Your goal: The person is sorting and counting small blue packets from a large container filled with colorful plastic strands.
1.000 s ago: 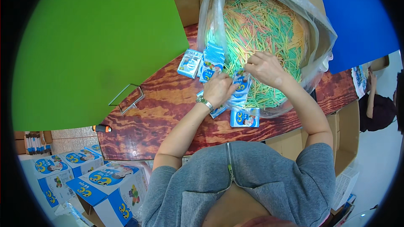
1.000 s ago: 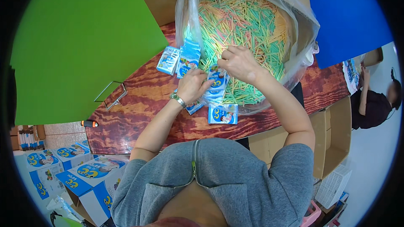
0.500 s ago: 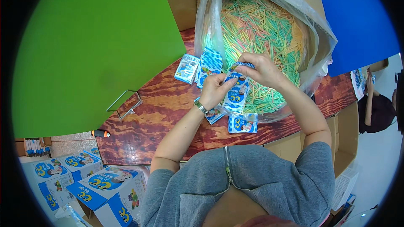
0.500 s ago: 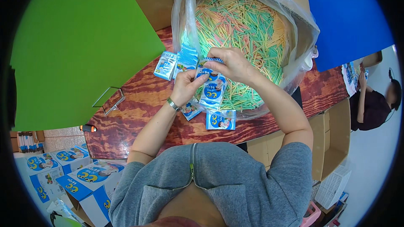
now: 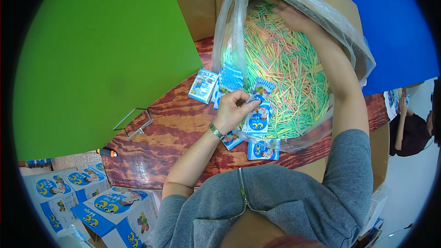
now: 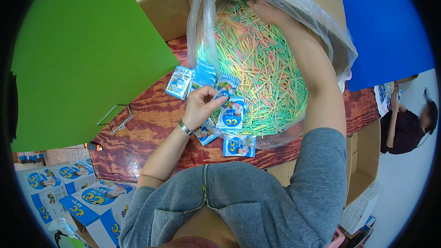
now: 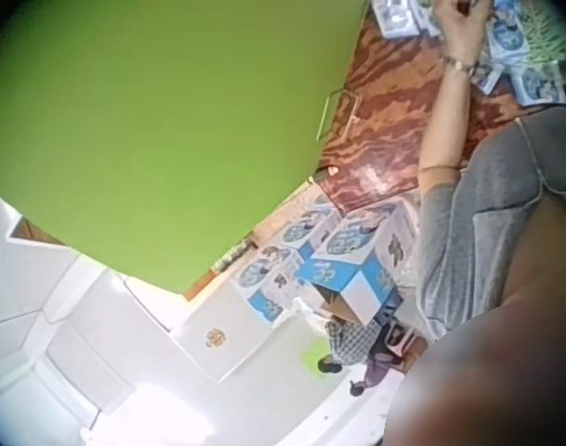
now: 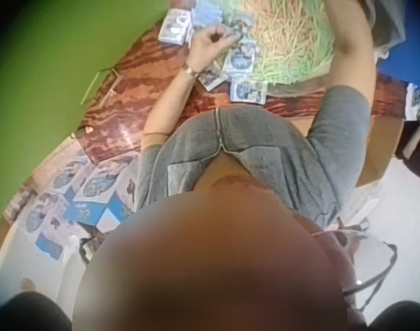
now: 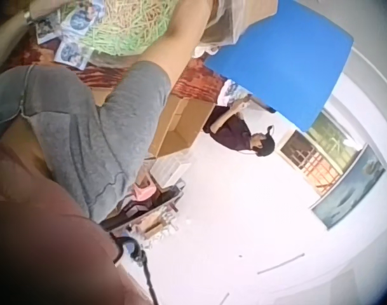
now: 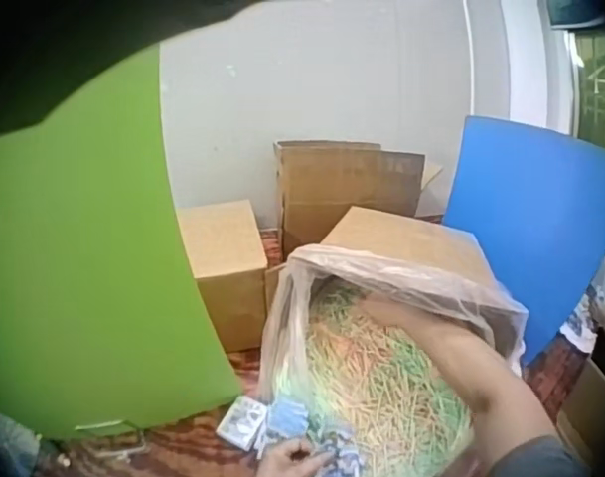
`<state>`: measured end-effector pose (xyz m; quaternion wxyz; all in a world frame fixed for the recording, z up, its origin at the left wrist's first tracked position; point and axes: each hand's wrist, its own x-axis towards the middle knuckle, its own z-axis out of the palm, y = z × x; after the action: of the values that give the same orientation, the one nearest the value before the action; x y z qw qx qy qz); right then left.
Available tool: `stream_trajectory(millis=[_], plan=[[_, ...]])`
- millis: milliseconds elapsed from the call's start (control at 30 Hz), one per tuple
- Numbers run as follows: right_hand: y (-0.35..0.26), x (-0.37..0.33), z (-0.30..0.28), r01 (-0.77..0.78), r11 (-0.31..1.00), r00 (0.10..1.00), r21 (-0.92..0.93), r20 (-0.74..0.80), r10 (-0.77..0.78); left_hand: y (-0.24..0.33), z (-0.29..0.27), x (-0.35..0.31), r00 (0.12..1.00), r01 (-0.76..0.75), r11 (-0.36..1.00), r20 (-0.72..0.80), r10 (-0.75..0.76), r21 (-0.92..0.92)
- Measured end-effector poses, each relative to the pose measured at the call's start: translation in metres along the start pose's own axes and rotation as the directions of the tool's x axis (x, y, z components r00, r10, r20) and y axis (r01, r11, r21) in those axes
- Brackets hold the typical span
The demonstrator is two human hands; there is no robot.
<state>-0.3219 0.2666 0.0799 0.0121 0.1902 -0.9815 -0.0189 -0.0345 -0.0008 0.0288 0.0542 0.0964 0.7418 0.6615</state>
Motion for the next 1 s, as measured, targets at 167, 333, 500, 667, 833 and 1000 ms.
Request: stream_trajectory(millis=[167,333,500,667,833,1000], plan=[[0.036,0.025,0.036,-0.078,0.993,0.994,-0.088,0.069,0.084,-0.005,-0.004,0.002,1.000,-0.027,0.999,-0.007,0.027,-0.021],[-0.013,0.013,0.009,-0.240,0.929,0.970,0.281,0.109,0.218,-0.009,-0.013,-0.006,0.999,-0.016,1.000,-0.035,0.016,-0.008],[0.016,0.012,0.027,-0.170,0.954,0.983,0.247,0.104,0.149,-0.005,-0.006,-0.004,0.997,-0.067,0.998,-0.023,0.067,0.002],[-0.009,-0.009,-0.012,-0.079,0.988,0.988,0.136,0.139,0.060,-0.001,-0.008,-0.011,0.997,-0.063,0.998,-0.051,0.063,0.005],[0.000,-0.045,-0.021,-0.018,0.979,0.981,-0.201,-0.192,-0.022,0.006,-0.003,-0.008,1.000,-0.020,0.999,-0.021,0.019,-0.030],[-0.045,-0.118,-0.047,0.151,0.831,0.950,0.535,0.153,-0.271,0.026,0.002,0.012,0.997,0.003,0.910,-0.073,-0.036,-0.414]])
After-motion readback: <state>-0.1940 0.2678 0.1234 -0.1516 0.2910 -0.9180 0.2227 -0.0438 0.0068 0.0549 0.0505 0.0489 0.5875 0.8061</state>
